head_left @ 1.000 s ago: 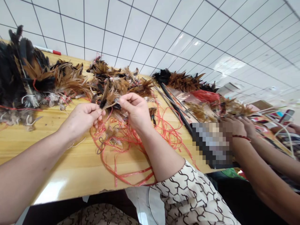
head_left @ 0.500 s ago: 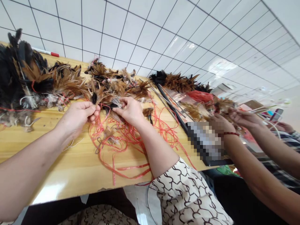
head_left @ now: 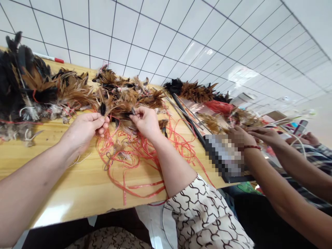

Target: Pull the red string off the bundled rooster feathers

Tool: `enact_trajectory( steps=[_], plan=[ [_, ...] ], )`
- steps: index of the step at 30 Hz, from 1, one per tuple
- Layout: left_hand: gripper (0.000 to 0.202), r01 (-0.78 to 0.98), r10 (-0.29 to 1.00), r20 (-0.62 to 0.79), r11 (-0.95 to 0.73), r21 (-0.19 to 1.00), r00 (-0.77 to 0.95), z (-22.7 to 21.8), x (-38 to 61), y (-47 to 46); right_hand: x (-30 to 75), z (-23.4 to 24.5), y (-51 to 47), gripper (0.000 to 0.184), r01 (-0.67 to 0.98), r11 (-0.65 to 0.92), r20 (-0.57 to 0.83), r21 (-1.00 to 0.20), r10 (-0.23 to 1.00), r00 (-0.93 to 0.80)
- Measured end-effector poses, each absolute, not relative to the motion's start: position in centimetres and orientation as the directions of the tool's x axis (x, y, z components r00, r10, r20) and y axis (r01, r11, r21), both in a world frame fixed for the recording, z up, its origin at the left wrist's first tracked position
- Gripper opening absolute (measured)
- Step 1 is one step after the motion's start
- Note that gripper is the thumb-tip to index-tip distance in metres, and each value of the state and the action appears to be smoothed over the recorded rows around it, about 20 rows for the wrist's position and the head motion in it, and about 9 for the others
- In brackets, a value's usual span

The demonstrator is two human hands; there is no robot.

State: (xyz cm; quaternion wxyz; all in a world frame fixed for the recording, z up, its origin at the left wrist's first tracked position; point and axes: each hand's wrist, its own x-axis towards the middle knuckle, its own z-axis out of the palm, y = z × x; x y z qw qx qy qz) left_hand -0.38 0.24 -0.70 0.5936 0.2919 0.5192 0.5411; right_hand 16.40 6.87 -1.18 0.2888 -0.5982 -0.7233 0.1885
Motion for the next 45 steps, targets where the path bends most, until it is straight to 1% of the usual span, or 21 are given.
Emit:
enact_trajectory(
  steps=[3, 5, 6, 8, 10, 12, 14, 18, 24, 27, 34, 39, 45],
  plan=[
    [0.033, -0.364, 0.943, -0.305, 0.239, 0.9, -0.134, -0.6, -0.4, 0.2, 16.8, -1.0, 7.1, 0.022, 0.497, 0.183, 0.189, -0.848, 0.981, -0.038],
    [0.031, -0.385, 0.942, -0.309, 0.238, 0.892, -0.133, -0.4, -0.4, 0.1, 16.8, -1.0, 7.1, 0.023, 0.282, 0.137, 0.143, -0.95, 0.99, 0.003],
    [0.03, -0.397, 0.942, -0.311, 0.238, 0.887, -0.13, -0.3, -0.4, 0.1, 16.7, -1.0, 7.1, 0.025, 0.185, 0.109, 0.113, -0.977, 0.994, 0.011],
    [0.029, -0.418, 0.941, -0.317, 0.243, 0.876, -0.117, 0.0, -0.5, 0.0, 16.6, -1.0, 6.9, 0.033, 0.03, 0.056, 0.056, -0.998, 0.998, -0.002],
    [0.029, -0.427, 0.94, -0.325, 0.25, 0.869, -0.109, 0.1, -0.5, -0.1, 16.3, -1.0, 6.6, 0.04, -0.083, 0.011, 0.014, -0.996, 0.999, -0.04],
    [0.029, -0.428, 0.936, -0.336, 0.264, 0.864, -0.101, 0.1, -0.4, -0.2, 16.1, -1.0, 6.5, 0.046, -0.167, -0.036, -0.024, -0.985, 0.997, -0.078],
    [0.028, -0.425, 0.934, -0.348, 0.281, 0.86, -0.087, 0.0, -0.3, -0.2, 16.0, -1.0, 6.3, 0.047, -0.226, -0.099, -0.076, -0.969, 0.991, -0.106],
    [0.028, -0.422, 0.924, -0.374, 0.311, 0.852, -0.075, 0.0, -0.2, -0.3, 15.7, -0.9, 6.0, 0.044, -0.299, -0.208, -0.178, -0.931, 0.976, -0.125],
    [0.025, -0.411, 0.923, -0.378, 0.32, 0.854, -0.066, -0.2, 0.1, -0.3, 14.4, -1.1, 4.6, 0.042, -0.336, -0.285, -0.232, -0.898, 0.954, -0.19],
    [0.027, -0.392, 0.922, -0.382, 0.328, 0.86, -0.067, -0.3, 0.2, -0.3, 13.7, -1.4, 3.9, 0.042, -0.331, -0.308, -0.244, -0.892, 0.944, -0.223],
    [0.028, -0.338, 0.942, -0.312, 0.257, 0.905, -0.121, 0.0, 0.7, -0.5, 13.3, -1.8, 3.6, 0.041, -0.322, -0.323, -0.25, -0.89, 0.936, -0.248],
    [0.026, -0.308, 0.924, -0.333, 0.266, 0.913, -0.188, 0.1, 0.8, -0.5, 13.4, -1.8, 3.8, 0.039, -0.349, -0.32, -0.256, -0.881, 0.942, -0.218],
    [0.029, -0.331, 0.899, -0.421, 0.363, 0.871, -0.12, 0.4, 0.9, -0.6, 13.4, -1.9, 3.6, 0.037, -0.402, -0.345, -0.253, -0.848, 0.93, -0.265]
  ],
)
